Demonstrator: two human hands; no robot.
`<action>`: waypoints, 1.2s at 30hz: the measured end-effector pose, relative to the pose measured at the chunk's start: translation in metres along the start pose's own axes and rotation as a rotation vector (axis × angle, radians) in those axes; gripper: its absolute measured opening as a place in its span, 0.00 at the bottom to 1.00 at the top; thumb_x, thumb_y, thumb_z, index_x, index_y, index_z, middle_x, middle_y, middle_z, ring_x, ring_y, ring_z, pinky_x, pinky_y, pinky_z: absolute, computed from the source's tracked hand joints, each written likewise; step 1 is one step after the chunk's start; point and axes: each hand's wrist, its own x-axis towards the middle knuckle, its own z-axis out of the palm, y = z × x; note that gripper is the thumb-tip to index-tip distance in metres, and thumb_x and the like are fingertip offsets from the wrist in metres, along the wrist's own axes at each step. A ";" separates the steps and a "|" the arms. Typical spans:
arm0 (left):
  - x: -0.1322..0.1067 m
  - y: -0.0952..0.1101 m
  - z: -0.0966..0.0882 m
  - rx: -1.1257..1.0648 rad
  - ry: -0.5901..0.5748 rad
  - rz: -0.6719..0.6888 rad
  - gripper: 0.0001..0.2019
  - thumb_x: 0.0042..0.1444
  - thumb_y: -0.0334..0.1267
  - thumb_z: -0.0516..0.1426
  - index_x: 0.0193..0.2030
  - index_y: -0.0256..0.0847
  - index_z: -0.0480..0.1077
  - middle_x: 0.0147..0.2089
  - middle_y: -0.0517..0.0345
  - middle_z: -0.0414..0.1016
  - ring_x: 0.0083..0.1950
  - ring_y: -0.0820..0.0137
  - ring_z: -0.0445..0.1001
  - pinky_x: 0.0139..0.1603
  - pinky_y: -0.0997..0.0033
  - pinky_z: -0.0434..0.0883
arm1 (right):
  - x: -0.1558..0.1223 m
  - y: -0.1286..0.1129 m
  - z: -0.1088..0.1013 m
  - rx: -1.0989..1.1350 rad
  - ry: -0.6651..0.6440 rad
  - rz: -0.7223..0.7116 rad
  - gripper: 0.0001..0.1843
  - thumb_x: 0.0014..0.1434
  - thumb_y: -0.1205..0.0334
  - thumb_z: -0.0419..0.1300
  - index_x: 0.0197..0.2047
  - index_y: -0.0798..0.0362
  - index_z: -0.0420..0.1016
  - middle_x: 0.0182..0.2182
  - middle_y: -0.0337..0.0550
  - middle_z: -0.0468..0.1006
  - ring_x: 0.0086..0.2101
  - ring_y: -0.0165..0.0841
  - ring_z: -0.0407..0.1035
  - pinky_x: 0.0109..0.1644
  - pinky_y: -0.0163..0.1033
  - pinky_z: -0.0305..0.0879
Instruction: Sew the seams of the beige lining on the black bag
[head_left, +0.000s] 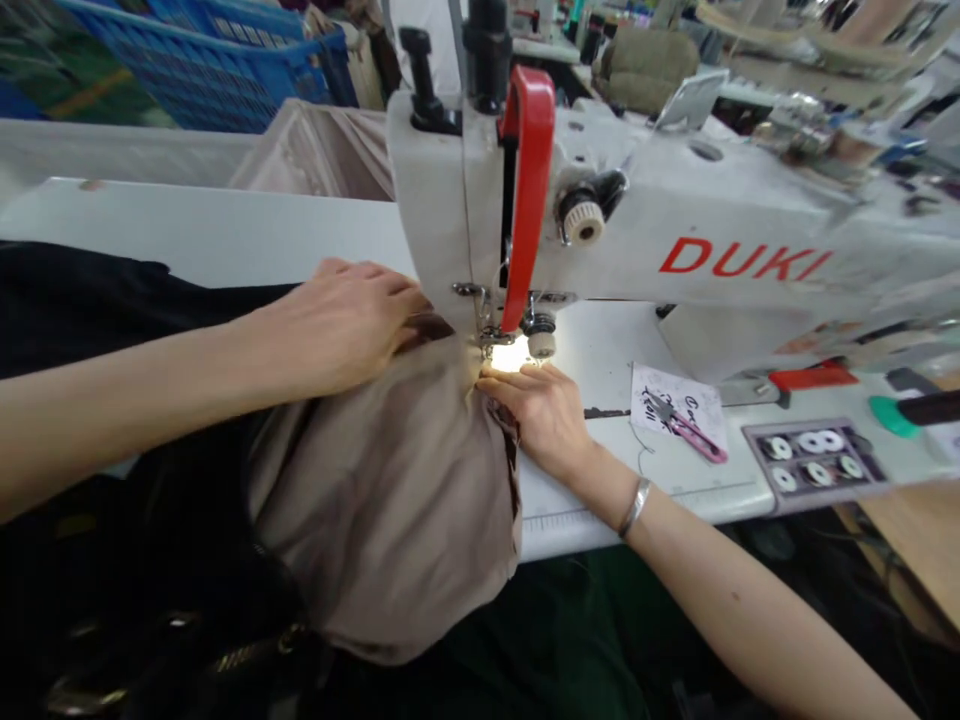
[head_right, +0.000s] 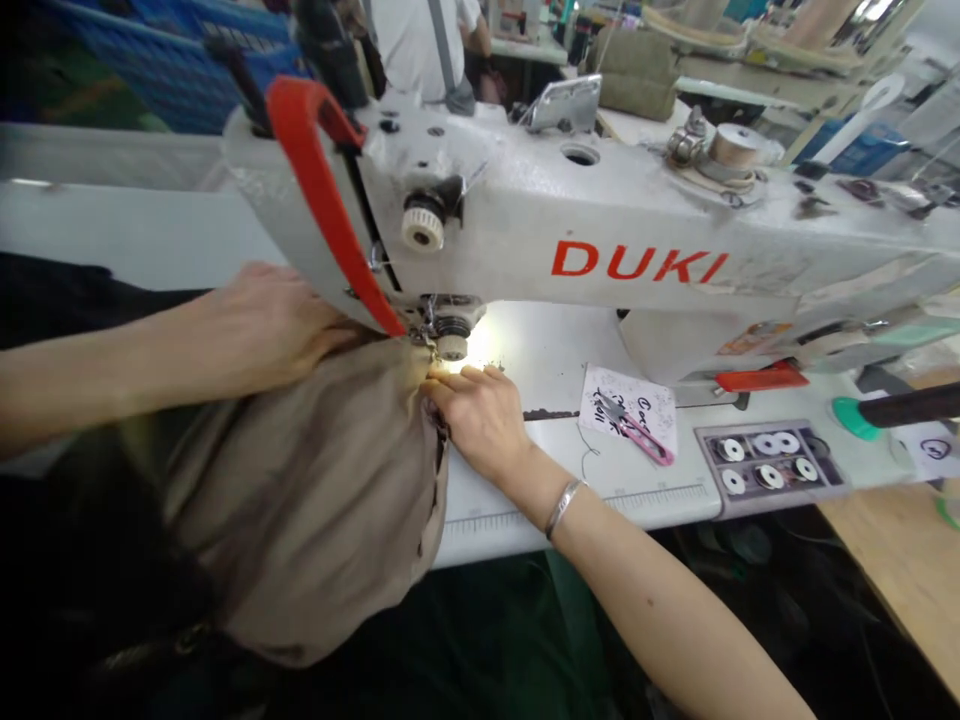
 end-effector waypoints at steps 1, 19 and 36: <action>-0.022 0.016 -0.011 0.039 -0.040 0.028 0.35 0.68 0.55 0.39 0.53 0.22 0.72 0.49 0.54 0.73 0.58 0.63 0.71 0.63 0.37 0.59 | 0.000 0.000 -0.001 0.010 -0.011 0.010 0.13 0.73 0.64 0.55 0.55 0.50 0.79 0.56 0.40 0.80 0.44 0.36 0.72 0.46 0.43 0.61; -0.164 0.121 0.025 -0.430 0.201 -0.408 0.12 0.61 0.48 0.63 0.46 0.45 0.76 0.39 0.65 0.82 0.36 0.75 0.81 0.39 0.84 0.75 | -0.087 -0.094 -0.019 0.771 0.585 0.492 0.04 0.63 0.64 0.61 0.36 0.52 0.70 0.28 0.36 0.73 0.29 0.30 0.67 0.36 0.36 0.65; -0.187 0.074 0.033 -0.054 0.474 0.243 0.23 0.47 0.28 0.69 0.49 0.40 0.68 0.46 0.52 0.77 0.46 0.66 0.78 0.50 0.64 0.76 | -0.073 -0.184 0.017 1.735 0.527 0.740 0.17 0.63 0.50 0.66 0.28 0.53 0.75 0.27 0.36 0.69 0.31 0.29 0.59 0.41 0.35 0.60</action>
